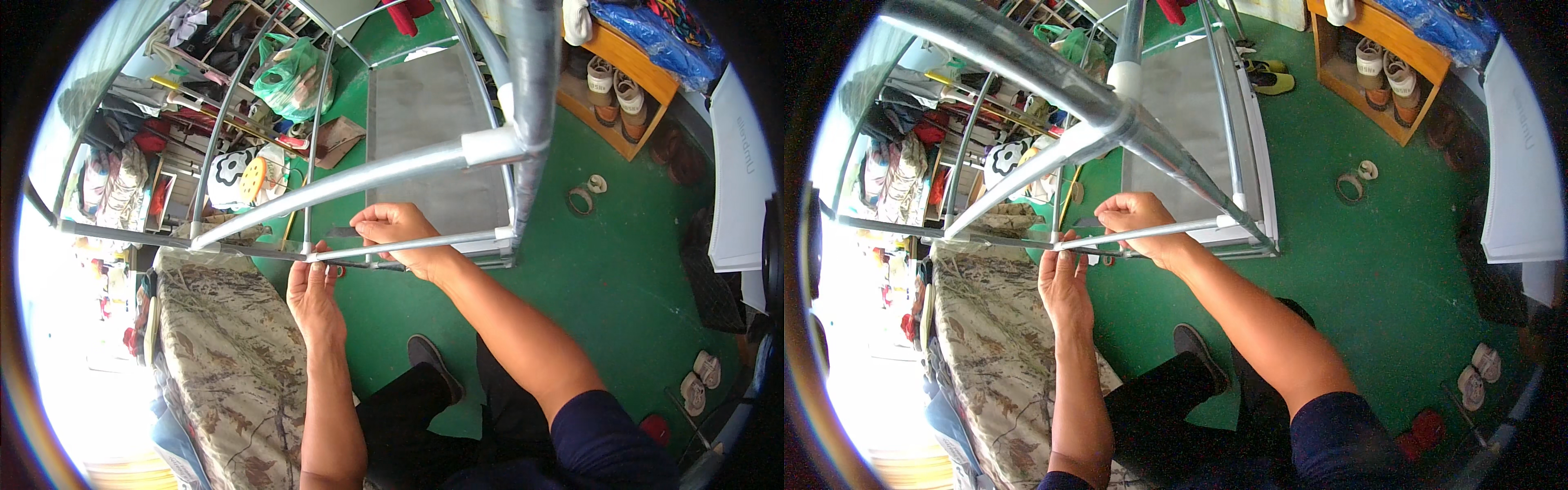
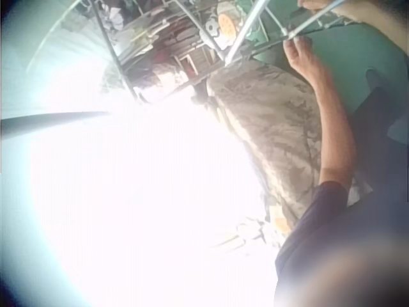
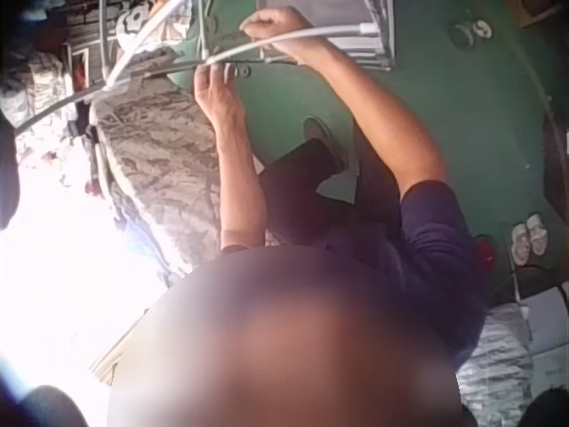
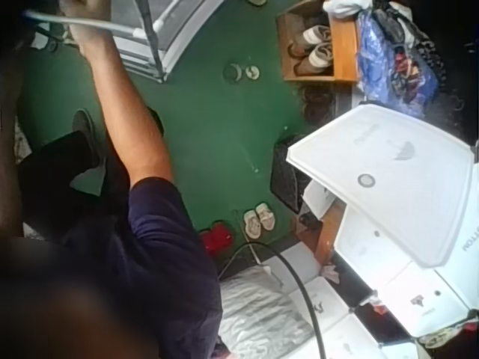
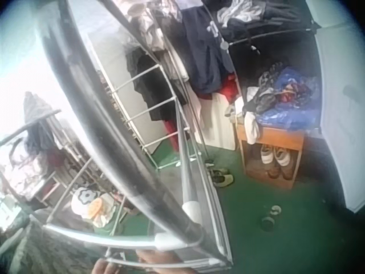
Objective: The person assembles a metal shelving unit by connecting metal poles and securing joints with tape. They handle the frame, apply tape to joints, and use a small tool to tighten connections.
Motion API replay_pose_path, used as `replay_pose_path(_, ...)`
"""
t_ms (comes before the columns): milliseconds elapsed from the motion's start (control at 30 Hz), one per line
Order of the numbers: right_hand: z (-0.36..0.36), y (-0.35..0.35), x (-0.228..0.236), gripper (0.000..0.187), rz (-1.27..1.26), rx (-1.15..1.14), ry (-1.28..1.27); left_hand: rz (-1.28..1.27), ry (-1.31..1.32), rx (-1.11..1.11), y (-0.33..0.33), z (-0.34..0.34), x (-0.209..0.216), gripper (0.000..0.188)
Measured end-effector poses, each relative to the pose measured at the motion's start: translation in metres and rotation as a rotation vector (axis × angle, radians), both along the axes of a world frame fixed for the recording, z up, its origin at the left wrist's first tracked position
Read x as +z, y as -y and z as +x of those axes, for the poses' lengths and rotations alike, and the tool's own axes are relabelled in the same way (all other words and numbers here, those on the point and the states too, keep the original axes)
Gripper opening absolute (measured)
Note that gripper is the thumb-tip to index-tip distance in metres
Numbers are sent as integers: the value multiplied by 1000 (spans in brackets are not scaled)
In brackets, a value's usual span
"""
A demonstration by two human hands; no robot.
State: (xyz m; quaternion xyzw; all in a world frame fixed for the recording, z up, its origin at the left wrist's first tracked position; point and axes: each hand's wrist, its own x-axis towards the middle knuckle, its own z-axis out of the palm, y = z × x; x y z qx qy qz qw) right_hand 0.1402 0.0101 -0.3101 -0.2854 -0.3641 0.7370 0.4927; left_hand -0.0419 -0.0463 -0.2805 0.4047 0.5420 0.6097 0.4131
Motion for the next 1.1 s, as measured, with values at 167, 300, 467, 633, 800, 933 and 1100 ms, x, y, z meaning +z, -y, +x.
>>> replay_pose_path(167, -3, 14, -17, 20, -68, -87, -73, 1, 45, -22, -2, -1, -1, 20)
replay_pose_path(300, -2, 25, -28, 20, -105, -103, -104, -3, 17, -47, -2, -1, -1, 19)
replay_pose_path(467, -2, 32, -41, 19, -126, -115, -150, -3, 16, -84, -4, -9, -6, 17)
replay_pose_path(633, -4, 38, -51, 17, -99, -126, -112, -4, 63, -201, -12, -20, -10, 20)
replay_pose_path(800, -2, 44, -58, 12, -139, -80, -100, -3, 121, -420, -17, -36, -11, 22)
replay_pose_path(933, 2, 44, -60, 11, -119, -86, -57, 23, 186, -542, -21, -36, -10, 24)
replay_pose_path(1100, 0, 46, -58, 12, -86, -102, -30, 58, -29, -494, -22, -29, -8, 15)
